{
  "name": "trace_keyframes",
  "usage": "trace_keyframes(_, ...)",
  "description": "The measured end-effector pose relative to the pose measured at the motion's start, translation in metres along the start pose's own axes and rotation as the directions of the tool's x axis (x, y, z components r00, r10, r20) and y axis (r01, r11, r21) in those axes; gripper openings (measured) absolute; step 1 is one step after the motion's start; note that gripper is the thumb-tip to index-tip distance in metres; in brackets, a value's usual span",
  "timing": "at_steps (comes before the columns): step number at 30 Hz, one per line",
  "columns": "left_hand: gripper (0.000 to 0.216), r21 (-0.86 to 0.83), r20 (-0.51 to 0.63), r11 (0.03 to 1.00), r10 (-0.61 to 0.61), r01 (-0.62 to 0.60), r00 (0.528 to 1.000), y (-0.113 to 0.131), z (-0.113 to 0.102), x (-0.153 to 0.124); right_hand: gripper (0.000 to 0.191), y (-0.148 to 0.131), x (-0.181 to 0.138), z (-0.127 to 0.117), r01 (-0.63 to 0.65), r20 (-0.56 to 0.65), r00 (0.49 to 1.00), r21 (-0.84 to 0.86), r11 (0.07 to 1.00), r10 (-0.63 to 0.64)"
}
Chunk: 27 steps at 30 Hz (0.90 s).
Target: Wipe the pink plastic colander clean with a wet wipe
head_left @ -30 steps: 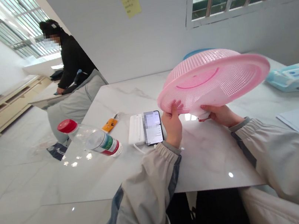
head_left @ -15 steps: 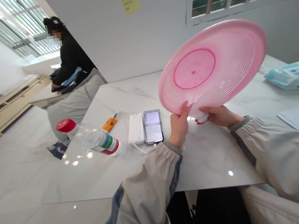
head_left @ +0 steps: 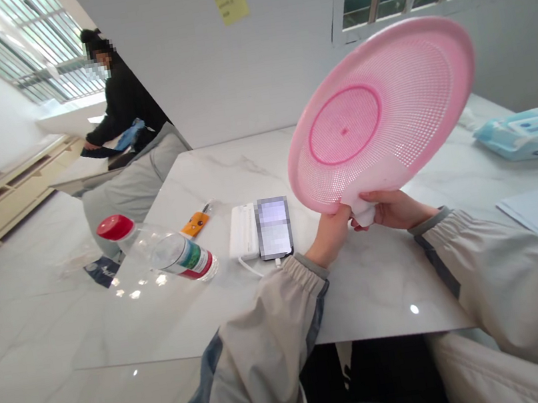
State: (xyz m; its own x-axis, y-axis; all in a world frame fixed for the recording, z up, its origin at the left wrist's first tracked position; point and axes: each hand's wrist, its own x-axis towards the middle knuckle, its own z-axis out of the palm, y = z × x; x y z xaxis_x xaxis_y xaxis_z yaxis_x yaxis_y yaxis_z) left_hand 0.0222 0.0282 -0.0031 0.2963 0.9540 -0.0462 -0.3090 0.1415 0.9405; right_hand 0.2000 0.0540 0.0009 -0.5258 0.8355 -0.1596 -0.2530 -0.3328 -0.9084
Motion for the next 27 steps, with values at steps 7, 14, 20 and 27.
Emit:
trace_keyframes(7,0.025,0.016,0.007,0.999,-0.050,0.050,0.999,0.010,0.003,-0.007,0.038,0.002,-0.001,0.000,-0.049,0.047,0.998,0.006,0.999,0.048)
trace_keyframes(14,0.032,0.091,-0.014,0.992,-0.088,0.089,0.996,0.005,0.001,-0.005,0.034,0.006,0.002,-0.010,-0.025,0.100,0.995,0.038,0.999,0.021)
trace_keyframes(20,0.037,0.099,-0.001,0.995,-0.030,0.030,1.000,0.001,0.000,-0.003,0.030,0.005,0.001,-0.010,-0.026,0.096,0.995,0.033,0.999,0.023)
trace_keyframes(27,0.055,0.080,0.122,0.997,-0.023,0.013,0.992,0.002,0.000,-0.004,0.025,0.006,-0.001,-0.011,-0.016,0.141,0.990,0.070,0.997,0.006)
